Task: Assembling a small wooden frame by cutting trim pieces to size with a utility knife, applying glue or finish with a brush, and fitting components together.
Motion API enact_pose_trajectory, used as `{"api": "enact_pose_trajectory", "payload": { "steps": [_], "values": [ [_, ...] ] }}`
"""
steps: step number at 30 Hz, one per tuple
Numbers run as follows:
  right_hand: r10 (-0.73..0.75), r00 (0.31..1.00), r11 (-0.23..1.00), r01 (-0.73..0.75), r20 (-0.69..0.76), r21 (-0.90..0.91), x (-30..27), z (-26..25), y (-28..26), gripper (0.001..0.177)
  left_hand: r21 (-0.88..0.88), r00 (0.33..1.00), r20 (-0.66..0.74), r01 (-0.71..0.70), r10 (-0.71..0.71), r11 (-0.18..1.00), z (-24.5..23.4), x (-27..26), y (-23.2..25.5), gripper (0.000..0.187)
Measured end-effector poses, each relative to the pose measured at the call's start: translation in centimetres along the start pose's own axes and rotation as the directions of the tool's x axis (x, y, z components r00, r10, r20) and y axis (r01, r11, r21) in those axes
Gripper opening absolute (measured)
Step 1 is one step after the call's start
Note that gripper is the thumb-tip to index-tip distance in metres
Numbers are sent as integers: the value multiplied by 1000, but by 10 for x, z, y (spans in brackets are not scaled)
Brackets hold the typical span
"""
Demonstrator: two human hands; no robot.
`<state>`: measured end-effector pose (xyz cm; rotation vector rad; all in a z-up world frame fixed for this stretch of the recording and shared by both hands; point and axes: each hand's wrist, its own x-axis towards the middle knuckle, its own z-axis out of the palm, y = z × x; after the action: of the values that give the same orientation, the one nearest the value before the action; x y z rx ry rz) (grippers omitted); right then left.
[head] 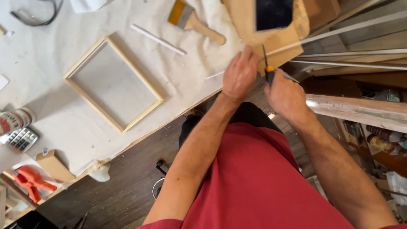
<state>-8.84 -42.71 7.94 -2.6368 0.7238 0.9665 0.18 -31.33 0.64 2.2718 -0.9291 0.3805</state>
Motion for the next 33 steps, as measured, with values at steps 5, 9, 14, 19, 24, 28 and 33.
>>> {"api": "enact_pose_trajectory", "payload": {
  "steps": [5,9,14,19,24,28,33],
  "values": [
    [-35,999,997,37,-25,69,9,-15,-4,34,78,999,44,27,-30,997,-2,14,2,21],
    [-58,998,997,58,15,50,0,-17,1,34,74,993,87,76,-82,994,-1,14,5,19],
    [-94,993,993,89,67,76,-5,-2,18,38,49,980,165,103,-110,993,1,9,5,20],
    [-101,992,993,95,79,74,-8,-9,19,35,68,977,182,96,-107,993,3,8,5,20],
    [-105,990,991,97,90,88,-3,-2,23,29,65,938,334,73,-91,995,-17,34,1,10],
    [-160,985,986,158,56,49,4,14,31,32,-235,733,659,-15,170,972,-27,68,-18,31],
    [-209,977,978,209,-29,-4,7,28,38,32,-270,554,800,-13,232,963,-4,89,-34,19]
  ]
}}
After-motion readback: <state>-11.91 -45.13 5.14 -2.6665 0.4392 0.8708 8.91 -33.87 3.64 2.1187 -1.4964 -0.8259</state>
